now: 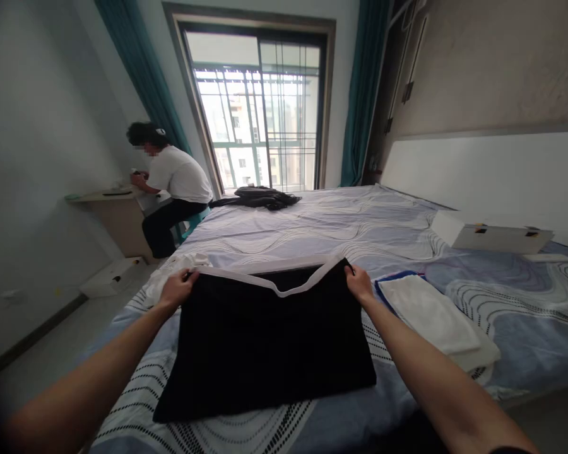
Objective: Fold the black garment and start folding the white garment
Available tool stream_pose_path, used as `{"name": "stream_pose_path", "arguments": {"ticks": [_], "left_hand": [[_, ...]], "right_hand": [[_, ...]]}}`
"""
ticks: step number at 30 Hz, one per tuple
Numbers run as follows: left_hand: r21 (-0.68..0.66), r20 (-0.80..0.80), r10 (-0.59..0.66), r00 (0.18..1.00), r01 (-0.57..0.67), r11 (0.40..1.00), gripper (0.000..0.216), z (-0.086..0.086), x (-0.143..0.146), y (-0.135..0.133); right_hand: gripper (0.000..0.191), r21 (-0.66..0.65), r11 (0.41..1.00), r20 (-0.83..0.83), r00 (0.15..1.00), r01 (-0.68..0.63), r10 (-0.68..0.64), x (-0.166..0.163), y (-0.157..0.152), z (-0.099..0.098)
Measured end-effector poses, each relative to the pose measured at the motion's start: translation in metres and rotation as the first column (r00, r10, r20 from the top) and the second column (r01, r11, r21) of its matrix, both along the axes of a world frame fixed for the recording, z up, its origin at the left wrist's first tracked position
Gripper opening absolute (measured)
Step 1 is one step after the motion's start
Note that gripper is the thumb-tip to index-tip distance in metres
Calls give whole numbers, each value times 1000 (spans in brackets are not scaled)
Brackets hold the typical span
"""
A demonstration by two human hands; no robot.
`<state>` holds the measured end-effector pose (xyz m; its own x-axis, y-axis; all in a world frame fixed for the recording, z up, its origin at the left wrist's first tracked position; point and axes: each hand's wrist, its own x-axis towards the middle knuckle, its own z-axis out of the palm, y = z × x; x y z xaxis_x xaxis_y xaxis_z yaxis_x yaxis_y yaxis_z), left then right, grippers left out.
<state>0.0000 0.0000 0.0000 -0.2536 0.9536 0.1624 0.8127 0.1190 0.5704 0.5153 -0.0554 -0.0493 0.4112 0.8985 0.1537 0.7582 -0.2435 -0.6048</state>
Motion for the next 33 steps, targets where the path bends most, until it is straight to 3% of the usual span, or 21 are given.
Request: {"name": "stream_pose_path", "arguments": {"ticks": [3,7,11,16,20,23,25,29,33], "left_hand": [[-135,-57,15,998,-23,991,44,-37,19,34],[-241,-120,3,993,-32,970,48,-85,32,47],[-281,-211,22,977,-82,956,51,-109,32,50],[-234,-269,-154,951,91,968,34,-112,25,62],[-251,-246,-315,917,254,934,20,-106,16,83],[-255,-189,-423,886,371,893,16,-101,8,97],[-247,-155,-450,879,407,880,13,-98,1,103],[-187,-92,-433,897,411,892,23,-91,-15,109],[-82,157,-421,893,437,896,43,-88,-30,109]], "right_hand": [[36,-137,990,32,999,18,-14,-9,31,-29],[62,-225,974,93,996,11,10,-22,51,-65],[69,-268,963,109,991,-41,73,-21,69,-75],[45,-329,918,131,952,-223,278,-5,83,-70],[41,-361,850,121,884,-384,451,6,90,-65],[25,-386,809,103,851,-443,515,10,99,-60],[16,-383,792,80,837,-476,541,13,105,-56],[18,-304,765,11,801,-568,598,25,112,-45],[27,-144,739,-260,746,-658,613,42,110,-40]]}}
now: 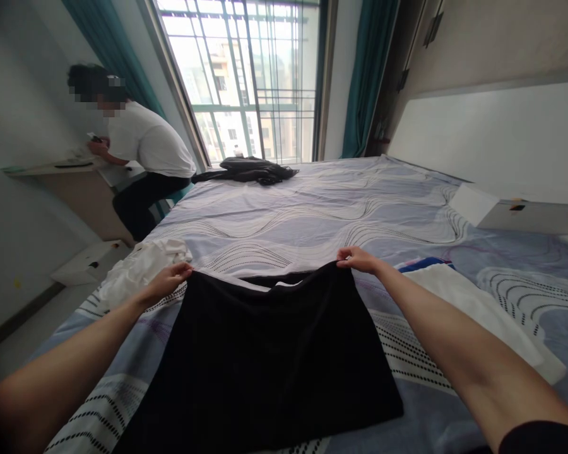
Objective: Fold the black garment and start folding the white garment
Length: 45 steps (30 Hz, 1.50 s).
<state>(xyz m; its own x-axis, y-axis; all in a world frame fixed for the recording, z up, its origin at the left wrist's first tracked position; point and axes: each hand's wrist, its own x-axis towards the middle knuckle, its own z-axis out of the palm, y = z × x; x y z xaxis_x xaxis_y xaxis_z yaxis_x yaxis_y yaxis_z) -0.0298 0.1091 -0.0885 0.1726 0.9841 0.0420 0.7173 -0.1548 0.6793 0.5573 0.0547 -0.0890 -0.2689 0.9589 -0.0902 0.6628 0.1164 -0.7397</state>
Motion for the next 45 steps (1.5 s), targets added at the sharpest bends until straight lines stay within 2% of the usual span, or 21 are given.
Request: {"name": "stream_pose_path", "arguments": {"ticks": [2,4,7,10,13,15,18,20,21,22,23,24,25,27,28,30,35,38,41,43,45], "left_hand": [[-26,144,8,990,-4,1000,51,-1,-5,-2],[-68,205,20,978,-6,998,55,-2,-7,-5],[-173,183,19,983,13,985,63,1,-8,-9],[-249,82,-46,996,65,966,64,8,-8,-10],[-195,27,-59,998,63,979,58,16,-12,-5],[-112,-46,53,998,-58,992,52,18,-12,2],[-9,-210,296,932,-305,952,40,18,10,7],[127,-251,395,884,-375,918,42,12,50,-1],[221,-250,399,882,-350,910,47,5,76,-11],[339,-257,358,898,-263,903,50,-3,104,-23],[398,-299,209,931,-78,914,53,-13,133,-38],[408,-353,31,935,124,905,56,-24,158,-54],[374,-405,-107,908,271,887,57,-35,179,-70],[255,-472,-203,858,353,900,57,-53,198,-97],[196,-497,-191,846,324,925,57,-59,196,-106],[112,-545,-110,831,203,973,60,-63,173,-118],[41,-636,53,770,-34,999,63,-50,76,-143],[52,-646,139,750,-139,989,63,-54,27,-173],[103,-583,191,790,-161,982,62,-62,-1,-205],[209,-485,251,838,-168,963,65,-62,-5,-224],[330,-407,198,892,-58,942,75,-56,4,-241]], "right_hand": [[30,-80,997,-110,994,-5,-4,7,-3,-1],[36,-155,988,-74,997,-8,-3,11,-4,-4],[35,-216,976,81,997,5,13,15,-4,-5],[29,-218,976,192,981,30,13,19,-2,-3],[39,-134,991,179,984,22,2,24,2,-1],[43,-37,998,204,978,55,-46,24,3,1],[34,124,955,377,878,269,-296,3,2,3],[38,292,858,418,751,422,-512,-34,-7,1],[47,375,809,395,712,452,-580,-60,-14,-3],[55,452,770,360,698,449,-619,-88,-24,-8],[61,477,799,350,756,365,-554,-118,-36,-15],[64,463,853,352,833,240,-426,-148,-48,-23],[67,427,898,363,890,106,-277,-174,-61,-32],[65,326,944,383,920,-47,-86,-209,-82,-50],[64,285,957,394,917,-54,-65,-215,-89,-56],[65,230,973,430,894,29,-129,-207,-98,-64],[63,222,928,555,744,298,-372,-124,-110,-66],[61,230,885,591,665,404,-457,-85,-127,-70],[59,201,888,620,648,414,-443,-73,-147,-67],[60,167,894,624,657,417,-423,-79,-162,-58],[64,199,914,594,698,355,-400,-92,-184,-50]]}}
